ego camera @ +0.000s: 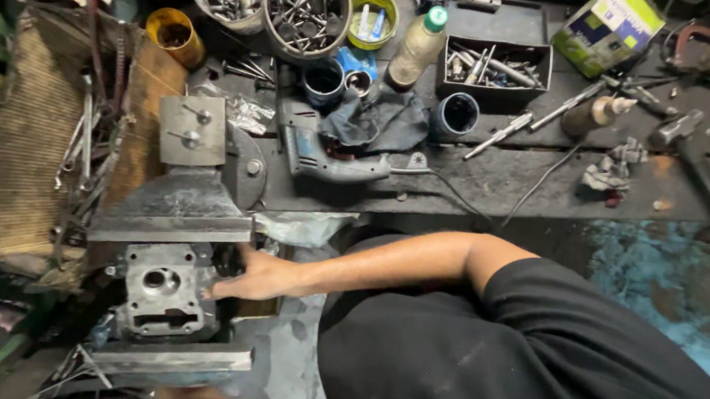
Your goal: The person cleans a metal engine part clamped in a bench vise using a cloth and a power drill. They wipe the surface, use the drill to agitate the interior, and then wipe again with a cloth.
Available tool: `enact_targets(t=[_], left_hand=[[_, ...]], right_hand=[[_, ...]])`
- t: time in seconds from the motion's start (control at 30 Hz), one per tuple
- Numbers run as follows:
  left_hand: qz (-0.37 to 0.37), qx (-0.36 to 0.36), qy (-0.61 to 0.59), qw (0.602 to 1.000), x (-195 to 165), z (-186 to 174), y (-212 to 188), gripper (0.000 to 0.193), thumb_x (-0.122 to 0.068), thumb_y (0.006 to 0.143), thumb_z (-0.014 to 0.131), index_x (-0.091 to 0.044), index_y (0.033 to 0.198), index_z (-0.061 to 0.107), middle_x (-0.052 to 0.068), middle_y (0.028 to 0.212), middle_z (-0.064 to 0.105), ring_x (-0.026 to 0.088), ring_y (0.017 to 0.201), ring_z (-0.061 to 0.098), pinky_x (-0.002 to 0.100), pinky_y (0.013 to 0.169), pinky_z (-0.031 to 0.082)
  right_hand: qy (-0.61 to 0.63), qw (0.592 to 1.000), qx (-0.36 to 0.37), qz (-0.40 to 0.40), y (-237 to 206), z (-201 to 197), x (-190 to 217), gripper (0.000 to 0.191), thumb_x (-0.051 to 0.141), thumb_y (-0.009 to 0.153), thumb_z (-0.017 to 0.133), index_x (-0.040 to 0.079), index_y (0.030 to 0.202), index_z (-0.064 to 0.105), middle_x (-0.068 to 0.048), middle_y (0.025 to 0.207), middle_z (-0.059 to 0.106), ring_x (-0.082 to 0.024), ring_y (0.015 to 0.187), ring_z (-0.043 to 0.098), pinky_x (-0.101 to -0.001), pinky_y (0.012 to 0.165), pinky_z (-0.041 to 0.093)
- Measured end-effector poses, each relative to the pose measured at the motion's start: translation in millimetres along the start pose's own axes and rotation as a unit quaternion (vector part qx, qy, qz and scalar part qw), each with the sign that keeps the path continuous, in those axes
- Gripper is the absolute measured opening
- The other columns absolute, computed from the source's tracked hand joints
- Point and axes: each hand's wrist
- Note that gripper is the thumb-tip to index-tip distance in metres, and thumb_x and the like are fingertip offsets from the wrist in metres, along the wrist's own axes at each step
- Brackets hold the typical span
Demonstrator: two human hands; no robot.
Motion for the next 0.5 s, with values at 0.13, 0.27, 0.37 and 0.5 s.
enact_targets(t=[0.13,0.27,0.37,0.5], left_hand=[[0.130,0.099,0.085,0.983,-112.5,23.2,-23.1,0.027,-0.016,0.093,0.057,-0.006,0.114,0.072,0.002,0.101,0.074,0.021,0.100,0.067,0.041,0.091,0.045],[0.088,0.284,0.379,0.876,-106.0,37.8,-123.9,0.024,-0.015,0.093,0.060,-0.008,0.112,0.074,0.000,0.094,0.076,0.020,0.095,0.069,0.040,0.089,0.046],[0.072,0.426,0.509,0.744,-85.4,55.3,-181.9,0.023,-0.014,0.093,0.062,-0.009,0.110,0.076,-0.001,0.089,0.078,0.019,0.092,0.070,0.040,0.087,0.046],[0.030,0.339,0.582,0.739,-77.4,74.8,-197.0,0.026,-0.023,0.101,0.055,-0.014,0.120,0.071,-0.004,0.096,0.077,0.020,0.097,0.065,0.040,0.092,0.042]], right_hand=[[0.035,0.995,-0.033,-0.091,0.6,8.9,3.4,0.115,0.051,0.076,0.080,-0.012,0.155,0.024,-0.030,0.149,0.049,-0.035,0.139,0.048,-0.0379,0.116,0.039],[0.023,0.999,-0.014,-0.047,20.8,19.9,10.4,0.112,0.052,0.076,0.078,-0.008,0.155,0.028,-0.027,0.149,0.051,-0.033,0.137,0.050,-0.0378,0.113,0.041],[-0.004,1.000,0.013,0.000,44.5,31.5,16.0,0.109,0.052,0.079,0.079,-0.005,0.155,0.028,-0.022,0.149,0.050,-0.029,0.136,0.049,-0.0377,0.112,0.041],[-0.016,0.990,-0.005,0.142,69.7,58.0,19.5,0.098,0.046,0.084,0.078,0.004,0.158,0.031,-0.017,0.132,0.068,-0.028,0.106,0.063,-0.0445,0.093,0.051]])
Point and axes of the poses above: each hand's wrist, its own y-axis towards the middle knuckle, its own z-axis out of the palm, x = y × z
